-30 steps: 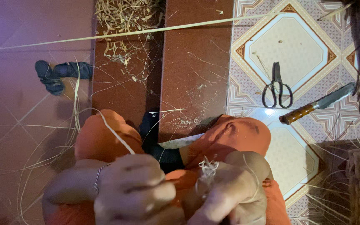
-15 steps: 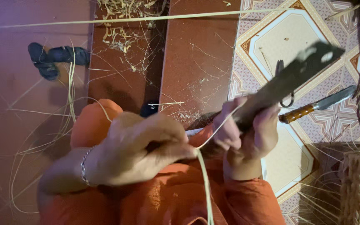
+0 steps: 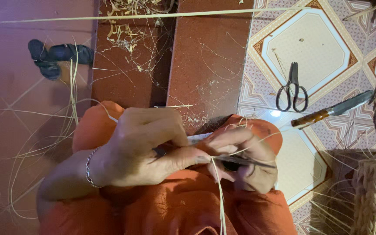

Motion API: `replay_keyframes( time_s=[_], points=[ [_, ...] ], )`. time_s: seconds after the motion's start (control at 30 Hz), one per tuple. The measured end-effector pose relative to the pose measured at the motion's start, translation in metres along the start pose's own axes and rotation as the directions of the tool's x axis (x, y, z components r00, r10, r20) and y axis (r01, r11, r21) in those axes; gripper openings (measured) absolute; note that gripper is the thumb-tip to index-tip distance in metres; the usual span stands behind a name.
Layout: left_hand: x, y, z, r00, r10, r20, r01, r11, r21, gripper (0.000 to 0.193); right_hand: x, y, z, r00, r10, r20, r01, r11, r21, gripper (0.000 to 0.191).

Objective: The person sits on the floor and uses a knife to shave thin strips from a long bamboo rod. They hold the rod with one hand and draw the knife along its length to remove thin layers, creating fine shavings that accumulate on the floor.

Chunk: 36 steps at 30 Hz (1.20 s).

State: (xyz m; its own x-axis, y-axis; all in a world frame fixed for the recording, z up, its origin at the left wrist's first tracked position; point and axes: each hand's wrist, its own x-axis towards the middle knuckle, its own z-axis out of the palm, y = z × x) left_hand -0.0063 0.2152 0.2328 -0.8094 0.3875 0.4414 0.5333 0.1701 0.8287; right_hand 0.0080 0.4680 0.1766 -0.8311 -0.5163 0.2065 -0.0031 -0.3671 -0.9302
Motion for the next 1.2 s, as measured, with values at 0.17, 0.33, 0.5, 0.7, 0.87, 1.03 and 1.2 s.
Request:
replay_keyframes(
  time_s=[0.17,0.33,0.5,0.7,0.87,1.03,1.2],
  points=[
    [-0.002,0.005,-0.001,1.0,-0.025,0.007,0.024,0.996,0.081,0.034,0.0,0.005,-0.004,0.995,0.044,0.091,-0.06,0.982,0.18,0.053],
    [-0.004,0.012,0.0,1.0,0.001,0.0,0.0,0.989,0.145,0.038,-0.007,0.012,0.0,0.999,0.048,-0.001,-0.047,0.978,0.205,0.051],
    [-0.004,0.012,0.003,0.999,-0.041,-0.019,0.042,0.996,0.082,0.027,-0.004,0.011,-0.001,0.994,-0.052,-0.097,0.049,0.998,-0.032,0.05],
    [0.006,-0.008,-0.016,0.995,-0.092,0.046,0.085,0.987,0.136,0.022,0.009,0.018,0.002,0.952,-0.095,-0.29,0.111,0.993,0.037,0.047],
    [0.001,-0.02,-0.009,0.999,-0.03,-0.024,0.035,0.956,0.29,0.034,0.034,0.026,-0.016,0.962,0.085,-0.259,-0.071,0.995,0.066,0.053],
    [-0.001,-0.046,-0.007,0.997,-0.058,-0.054,0.067,0.98,0.186,0.037,0.051,0.038,-0.03,0.978,0.059,-0.202,-0.043,0.996,0.081,0.052],
    [0.005,-0.056,-0.009,0.983,-0.174,-0.058,0.181,0.969,0.167,0.032,0.063,0.049,-0.046,0.929,0.067,-0.364,-0.062,0.998,0.026,0.045]
  ],
)
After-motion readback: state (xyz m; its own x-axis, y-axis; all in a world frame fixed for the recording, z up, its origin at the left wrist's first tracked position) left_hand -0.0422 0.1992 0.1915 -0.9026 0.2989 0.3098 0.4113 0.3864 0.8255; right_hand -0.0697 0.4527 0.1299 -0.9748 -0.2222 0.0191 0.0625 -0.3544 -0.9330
